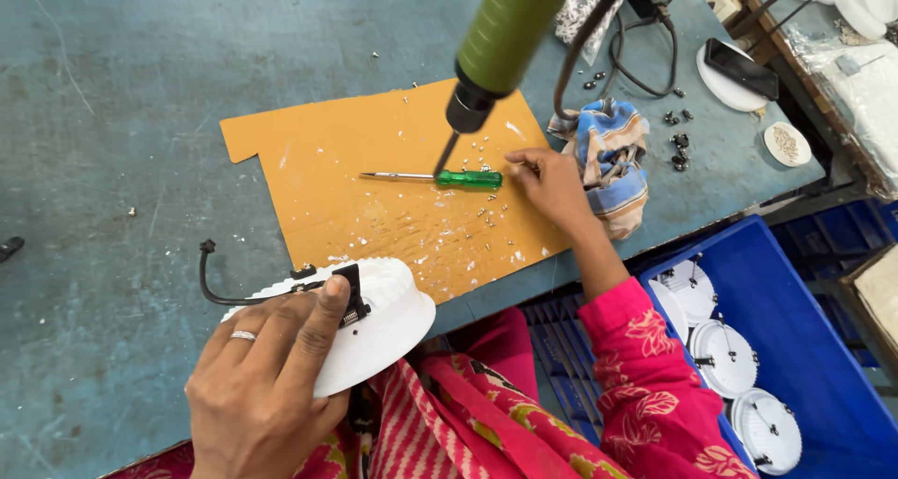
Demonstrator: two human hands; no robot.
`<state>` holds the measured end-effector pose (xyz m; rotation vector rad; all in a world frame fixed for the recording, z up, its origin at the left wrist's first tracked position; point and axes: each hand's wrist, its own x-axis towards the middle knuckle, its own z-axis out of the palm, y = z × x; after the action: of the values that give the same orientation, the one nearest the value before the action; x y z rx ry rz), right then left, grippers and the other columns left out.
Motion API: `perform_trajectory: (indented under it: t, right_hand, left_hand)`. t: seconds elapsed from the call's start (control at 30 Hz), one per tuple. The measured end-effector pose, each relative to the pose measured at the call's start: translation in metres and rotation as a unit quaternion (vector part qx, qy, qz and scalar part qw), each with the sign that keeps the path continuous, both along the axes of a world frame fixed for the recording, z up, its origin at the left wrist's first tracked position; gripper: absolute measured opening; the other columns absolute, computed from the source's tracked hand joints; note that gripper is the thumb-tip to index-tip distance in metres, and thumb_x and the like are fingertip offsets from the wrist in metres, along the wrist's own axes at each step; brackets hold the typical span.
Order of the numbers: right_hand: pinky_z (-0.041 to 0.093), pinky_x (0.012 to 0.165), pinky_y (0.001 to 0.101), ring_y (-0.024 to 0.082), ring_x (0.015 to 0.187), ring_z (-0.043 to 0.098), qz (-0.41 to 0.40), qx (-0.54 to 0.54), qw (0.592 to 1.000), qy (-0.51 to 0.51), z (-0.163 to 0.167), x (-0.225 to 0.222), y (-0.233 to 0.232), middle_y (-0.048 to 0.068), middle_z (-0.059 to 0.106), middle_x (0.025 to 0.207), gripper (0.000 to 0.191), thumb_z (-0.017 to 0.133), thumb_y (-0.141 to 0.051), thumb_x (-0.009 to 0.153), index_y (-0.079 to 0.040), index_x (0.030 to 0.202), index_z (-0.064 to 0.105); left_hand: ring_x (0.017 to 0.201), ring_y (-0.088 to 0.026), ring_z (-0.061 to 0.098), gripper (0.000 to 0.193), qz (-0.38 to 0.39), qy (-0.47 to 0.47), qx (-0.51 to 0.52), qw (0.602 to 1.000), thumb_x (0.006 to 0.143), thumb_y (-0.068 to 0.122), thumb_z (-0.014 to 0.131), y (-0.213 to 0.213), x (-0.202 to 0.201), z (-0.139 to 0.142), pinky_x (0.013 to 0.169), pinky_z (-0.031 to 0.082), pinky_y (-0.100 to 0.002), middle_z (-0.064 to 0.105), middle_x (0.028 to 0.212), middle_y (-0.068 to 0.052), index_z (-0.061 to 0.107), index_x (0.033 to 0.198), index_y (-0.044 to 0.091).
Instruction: The person assembles LED light fixtures by using a hot glue gun to attach components to the LED board inside a white plastic housing. They then use a screwdriver to secure the housing and attach a black wire to the fixture.
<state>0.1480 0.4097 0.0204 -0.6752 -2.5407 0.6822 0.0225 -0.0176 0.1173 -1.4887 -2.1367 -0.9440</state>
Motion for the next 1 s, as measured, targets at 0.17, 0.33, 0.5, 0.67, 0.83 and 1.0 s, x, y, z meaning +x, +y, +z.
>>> perform_trajectory:
  t: [0.17, 0.33, 0.5, 0.67, 0.83, 1.0]
  right_hand:
    - [0.055, 0.075, 0.0378, 0.030, 0.083, 0.072, 0.091, 0.083, 0.992, -0.002, 0.014, -0.023, 0.003, 0.014, 0.074, 0.094, 0.012, 0.074, -0.011, 0.090, -0.002, 0.097, 0.076]
    - [0.055, 0.073, 0.0382, 0.028, 0.077, 0.071, 0.058, 0.067, 0.995, -0.043, 0.012, -0.040, 0.015, 0.013, 0.073, 0.092, 0.011, 0.072, -0.013, 0.095, -0.005, 0.100, 0.076]
    - [0.054, 0.070, 0.0403, 0.030, 0.073, 0.070, 0.069, 0.127, 0.989, -0.018, -0.005, -0.055, 0.037, 0.014, 0.072, 0.090, 0.011, 0.073, -0.015, 0.090, -0.008, 0.098, 0.078]
    - [0.055, 0.072, 0.0391, 0.030, 0.075, 0.071, 0.083, 0.170, 0.982, 0.006, 0.007, -0.063, 0.030, 0.015, 0.074, 0.088, 0.011, 0.075, -0.012, 0.087, -0.006, 0.096, 0.077]
    - [0.059, 0.074, 0.0273, 0.018, 0.079, 0.073, 0.115, -0.146, 0.974, 0.130, 0.069, -0.041, -0.057, 0.011, 0.075, 0.087, 0.007, 0.067, -0.004, 0.100, 0.002, 0.102, 0.071]
    - [0.056, 0.086, 0.0298, 0.017, 0.097, 0.067, 0.343, -0.112, 0.915, 0.182, 0.106, -0.021, -0.165, 0.006, 0.064, 0.100, 0.014, 0.077, 0.004, 0.088, -0.005, 0.097, 0.072]
  left_hand:
    - [0.094, -0.033, 0.070, 0.088, -0.004, -0.001, -0.005, 1.000, 0.058, 0.008, 0.074, 0.000, -0.002, -0.001, 0.091, 0.055, -0.049, 0.072, 0.106, -0.012, 0.057, 0.144, 0.013]
    - [0.094, -0.033, 0.070, 0.089, -0.001, -0.008, -0.002, 1.000, 0.058, 0.007, 0.074, 0.003, -0.004, -0.001, 0.090, 0.055, -0.048, 0.072, 0.103, -0.011, 0.057, 0.145, 0.013]
    - [0.092, -0.033, 0.068, 0.090, -0.012, -0.009, -0.013, 1.000, 0.056, 0.009, 0.072, 0.005, -0.008, 0.006, 0.087, 0.054, -0.048, 0.070, 0.103, -0.011, 0.056, 0.145, 0.010]
    - [0.093, -0.032, 0.067, 0.089, -0.034, -0.041, -0.024, 0.998, 0.058, 0.009, 0.073, 0.006, -0.011, 0.014, 0.084, 0.052, -0.046, 0.069, 0.104, -0.010, 0.055, 0.145, 0.011]
    - [0.090, -0.032, 0.066, 0.093, -0.036, -0.059, -0.018, 0.997, 0.059, 0.012, 0.075, 0.006, -0.017, 0.016, 0.082, 0.051, -0.044, 0.066, 0.099, -0.009, 0.051, 0.149, 0.015]
    - [0.085, -0.033, 0.065, 0.093, -0.034, -0.063, 0.001, 0.997, 0.069, 0.012, 0.078, 0.014, -0.018, 0.010, 0.083, 0.052, -0.044, 0.065, 0.093, -0.009, 0.045, 0.156, 0.016]
